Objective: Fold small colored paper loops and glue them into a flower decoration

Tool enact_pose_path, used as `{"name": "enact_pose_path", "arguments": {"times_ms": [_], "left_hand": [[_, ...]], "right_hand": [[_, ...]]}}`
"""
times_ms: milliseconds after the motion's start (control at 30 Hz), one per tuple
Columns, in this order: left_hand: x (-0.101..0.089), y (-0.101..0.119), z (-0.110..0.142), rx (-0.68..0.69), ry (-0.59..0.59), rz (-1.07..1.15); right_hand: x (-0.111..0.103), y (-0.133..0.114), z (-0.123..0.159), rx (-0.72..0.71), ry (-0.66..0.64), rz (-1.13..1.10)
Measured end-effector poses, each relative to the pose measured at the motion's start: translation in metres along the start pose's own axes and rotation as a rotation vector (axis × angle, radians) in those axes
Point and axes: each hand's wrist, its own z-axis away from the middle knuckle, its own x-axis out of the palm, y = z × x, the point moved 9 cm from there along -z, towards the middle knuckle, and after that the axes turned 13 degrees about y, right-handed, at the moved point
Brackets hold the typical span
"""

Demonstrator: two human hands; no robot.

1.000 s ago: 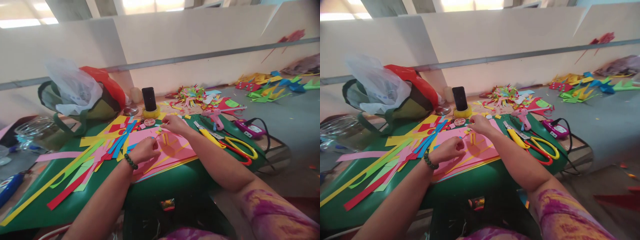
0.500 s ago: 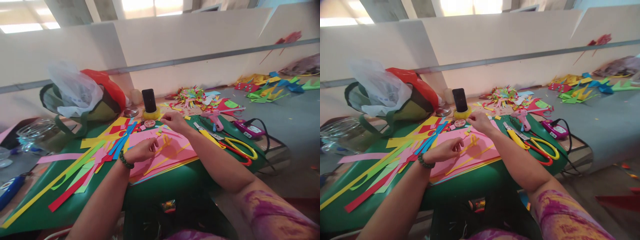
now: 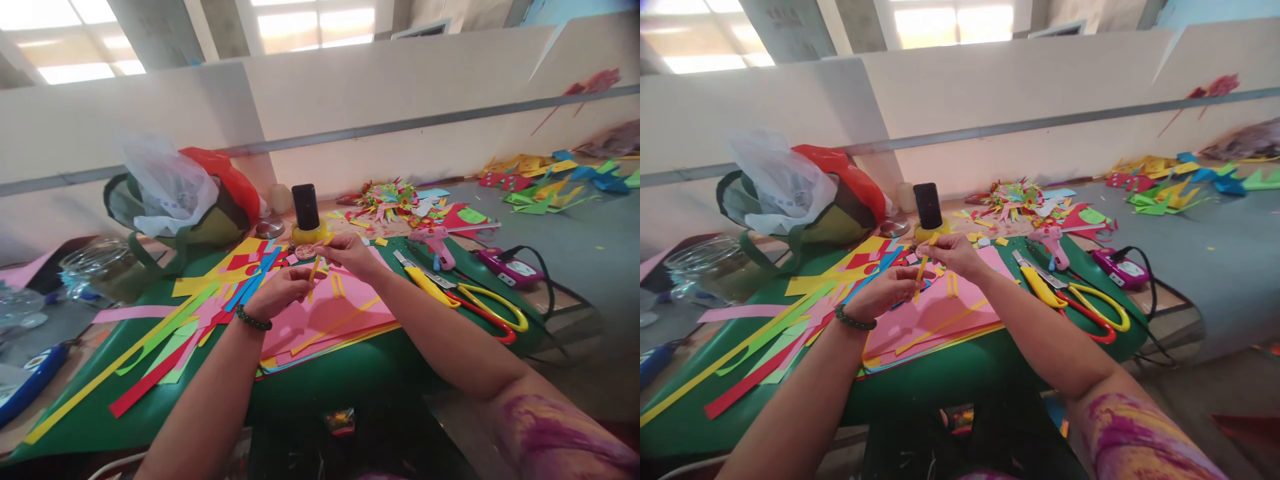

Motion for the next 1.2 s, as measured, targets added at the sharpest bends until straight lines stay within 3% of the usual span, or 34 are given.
{"name": "enact_pose_path", "arguments": {"times_ms": [133,267,467,767,867,1000,1200], "left_hand": [[0.001,-0.005,0.0,-0.139,-0.002,0.244],[-0.008,0.002,0.0,-0.119,0.054,0.324],[-0.022,0.009,0.003,-0.032,0.149,0.2],[-0.019,0.016,0.004,0.052,0.098,-0.018],[-0.016,0.017,0.004,0.088,0.058,-0.09],[-0.012,0.012,0.003,0.064,0.016,-0.077],[-0.018,0.005,-0.003,0.033,0.115,0.013]], "right_hand": [[0.005,-0.002,0.003,0.026,-0.071,-0.076],[0.005,-0.011,0.009,0.047,-0.118,-0.088],[0.007,0.005,0.016,0.355,-0.267,-0.101],[0.009,0.022,0.025,0.306,-0.54,0.26],[0.01,0.019,0.022,0.234,-0.529,0.276],[0.006,0.018,0.014,0.218,-0.407,0.258],[0.005,0.022,0.008,0.201,-0.274,0.214]]}}
